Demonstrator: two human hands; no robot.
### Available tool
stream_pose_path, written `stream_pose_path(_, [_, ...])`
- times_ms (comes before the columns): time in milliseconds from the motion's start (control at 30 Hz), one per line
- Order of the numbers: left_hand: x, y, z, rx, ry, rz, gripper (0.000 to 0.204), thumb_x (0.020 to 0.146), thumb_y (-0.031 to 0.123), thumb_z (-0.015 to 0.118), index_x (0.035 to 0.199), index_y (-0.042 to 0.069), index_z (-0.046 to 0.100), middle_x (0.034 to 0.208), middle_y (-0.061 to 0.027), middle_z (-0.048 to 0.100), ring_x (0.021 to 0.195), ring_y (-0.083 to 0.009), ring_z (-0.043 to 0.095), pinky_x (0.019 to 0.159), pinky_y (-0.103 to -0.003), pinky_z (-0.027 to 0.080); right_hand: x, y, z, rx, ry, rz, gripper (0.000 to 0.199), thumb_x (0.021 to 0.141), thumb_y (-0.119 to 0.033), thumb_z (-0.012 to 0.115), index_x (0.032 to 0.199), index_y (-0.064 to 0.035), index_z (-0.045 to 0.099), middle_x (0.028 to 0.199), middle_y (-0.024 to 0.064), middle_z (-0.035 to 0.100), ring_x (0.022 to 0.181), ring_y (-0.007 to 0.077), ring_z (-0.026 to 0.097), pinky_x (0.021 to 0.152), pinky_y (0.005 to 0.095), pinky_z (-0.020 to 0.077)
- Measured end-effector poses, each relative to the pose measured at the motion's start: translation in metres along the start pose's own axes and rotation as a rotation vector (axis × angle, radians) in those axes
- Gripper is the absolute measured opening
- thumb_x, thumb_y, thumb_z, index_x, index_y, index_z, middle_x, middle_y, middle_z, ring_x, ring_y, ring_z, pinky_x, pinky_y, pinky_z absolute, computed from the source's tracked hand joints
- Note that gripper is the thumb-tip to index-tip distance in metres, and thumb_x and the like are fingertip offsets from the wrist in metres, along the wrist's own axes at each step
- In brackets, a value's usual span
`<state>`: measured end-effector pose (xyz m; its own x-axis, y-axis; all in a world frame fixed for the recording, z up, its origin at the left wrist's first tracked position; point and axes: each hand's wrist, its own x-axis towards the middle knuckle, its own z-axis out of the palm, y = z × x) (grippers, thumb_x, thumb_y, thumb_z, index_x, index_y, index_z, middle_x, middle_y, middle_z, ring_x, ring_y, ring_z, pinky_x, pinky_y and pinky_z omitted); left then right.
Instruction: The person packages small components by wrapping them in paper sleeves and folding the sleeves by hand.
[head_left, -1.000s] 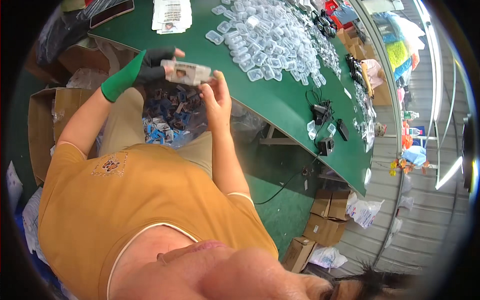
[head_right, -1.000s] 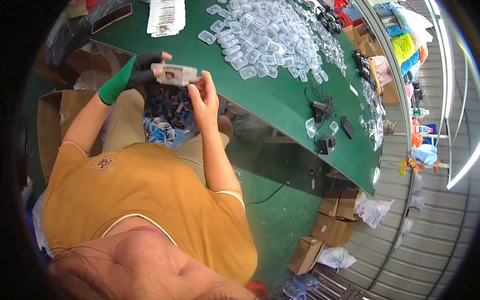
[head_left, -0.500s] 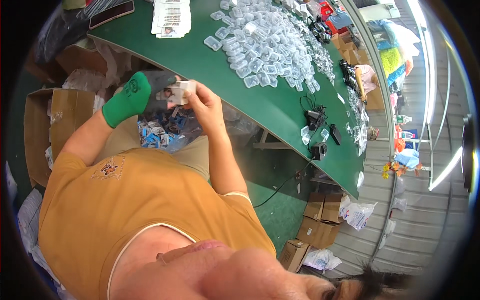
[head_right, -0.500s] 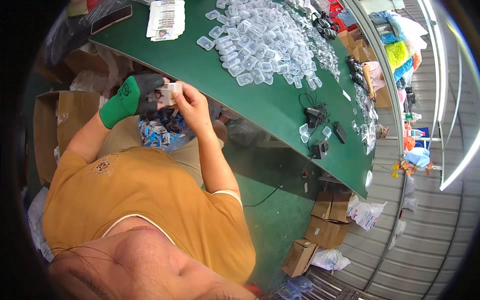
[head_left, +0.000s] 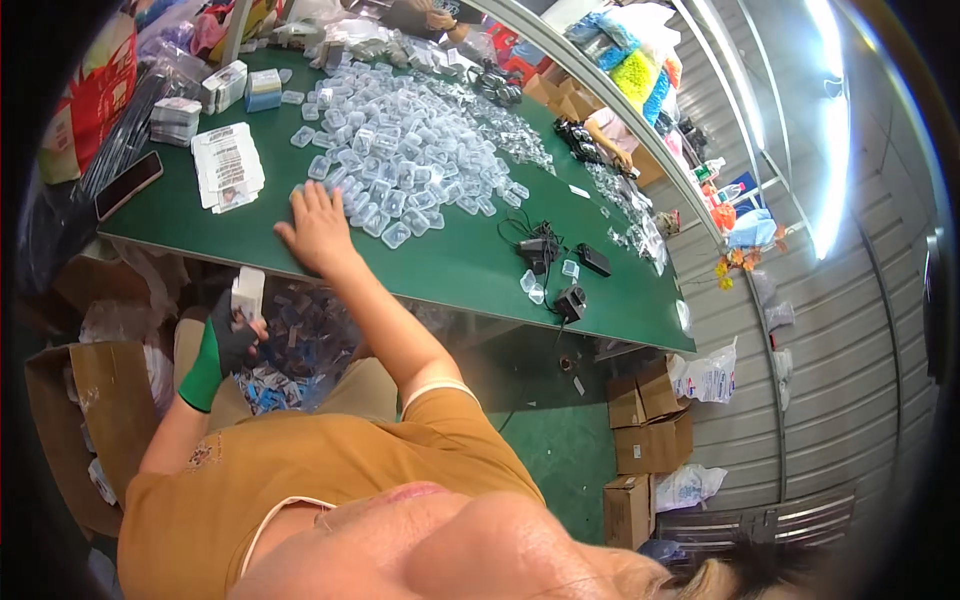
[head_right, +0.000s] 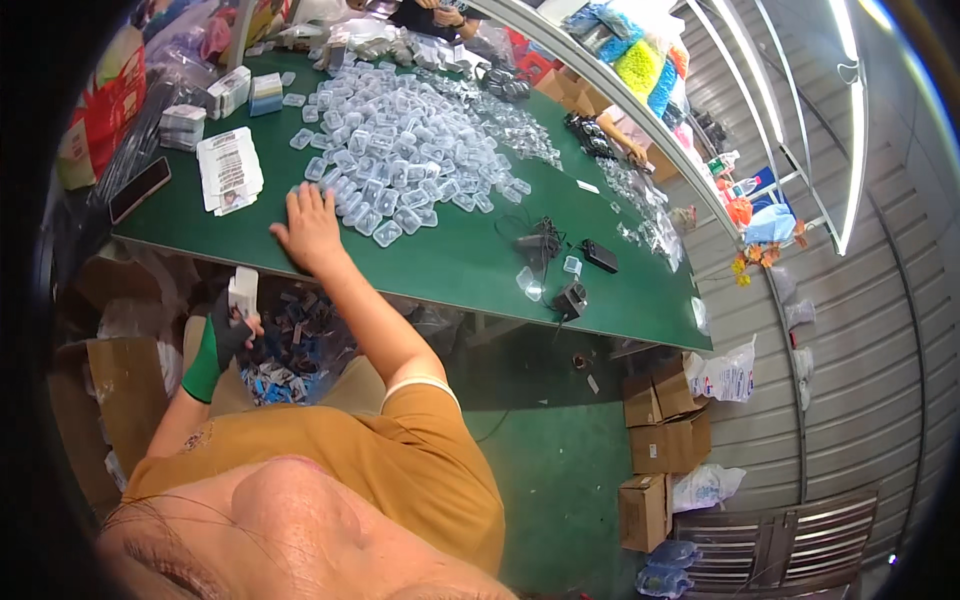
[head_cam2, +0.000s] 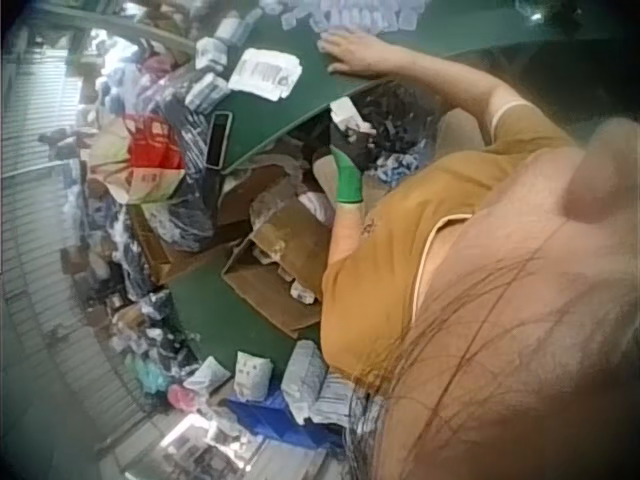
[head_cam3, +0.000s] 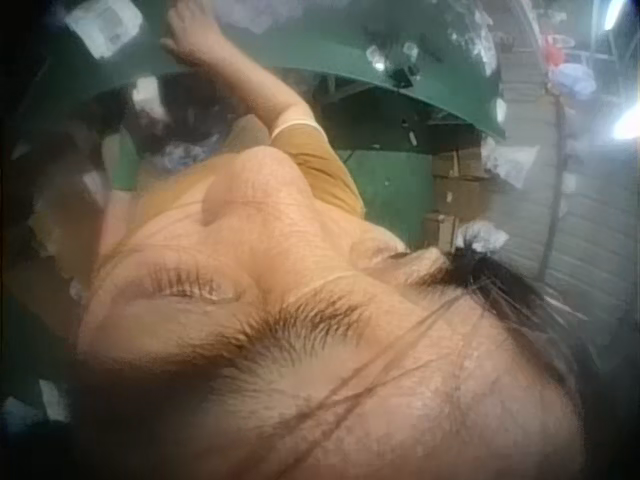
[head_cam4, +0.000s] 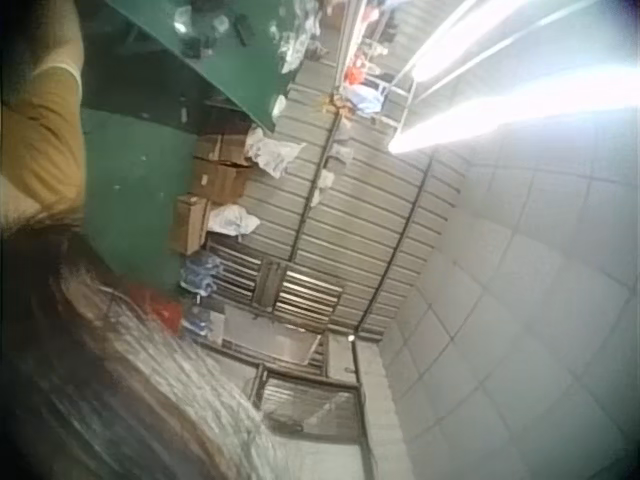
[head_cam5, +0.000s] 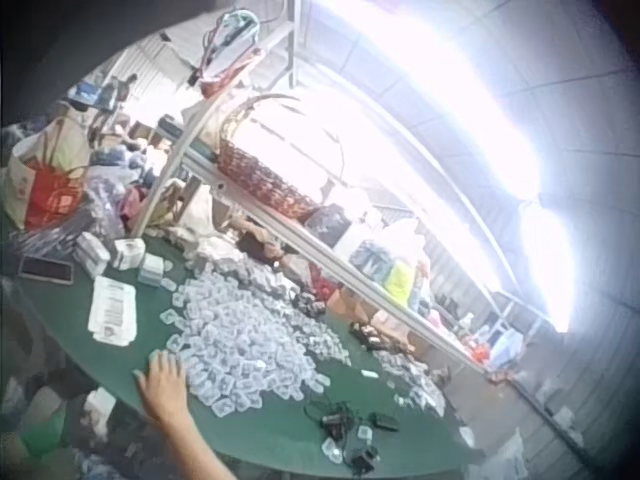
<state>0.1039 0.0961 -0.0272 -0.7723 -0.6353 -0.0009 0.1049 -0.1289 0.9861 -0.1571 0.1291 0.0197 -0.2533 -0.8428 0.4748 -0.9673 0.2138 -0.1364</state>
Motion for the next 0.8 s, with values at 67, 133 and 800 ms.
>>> stream_pose_path(67, [0.005,-0.004,0.013,0.062,-0.109,-0.128,0.059,0.087,0.009,0.069,0.142,0.006,0.048,0.094,-0.0074,0.062,0.065,-0.0116,0.063,0.054,-0.026,0.05,-0.021,0.0,-0.011,0.025,-0.033,-0.026,0.071,0.087,-0.047,0.071,0.136,0.0022,0.054,0.144,0.0246,0.053,0.141,0.0396,0.043,0.122,0.0589,0.0193])
stream_pose_path(133, [0.002,-0.013,-0.002,0.123,-0.142,-0.112,0.063,0.084,0.006,0.071,0.142,0.006,0.048,0.106,-0.0097,0.064,0.077,-0.0151,0.065,0.065,-0.029,0.053,-0.041,-0.039,-0.049,0.073,0.001,-0.105,0.061,0.089,-0.039,0.071,0.134,-0.0004,0.056,0.134,0.0207,0.058,0.133,0.0376,0.049,0.119,0.0591,0.0249])
stream_pose_path(800, [-0.019,0.033,0.044,0.656,-0.273,0.109,0.053,0.075,0.012,0.072,0.126,0.008,0.058,0.107,-0.0223,0.07,0.098,-0.0401,0.07,0.078,-0.043,0.056,-0.121,-0.029,-0.08,1.232,-0.441,0.515,0.029,0.086,-0.012,0.081,0.106,-0.0045,0.062,0.084,-0.0038,0.054,0.077,0.0069,0.051,0.066,0.0272,0.0451])
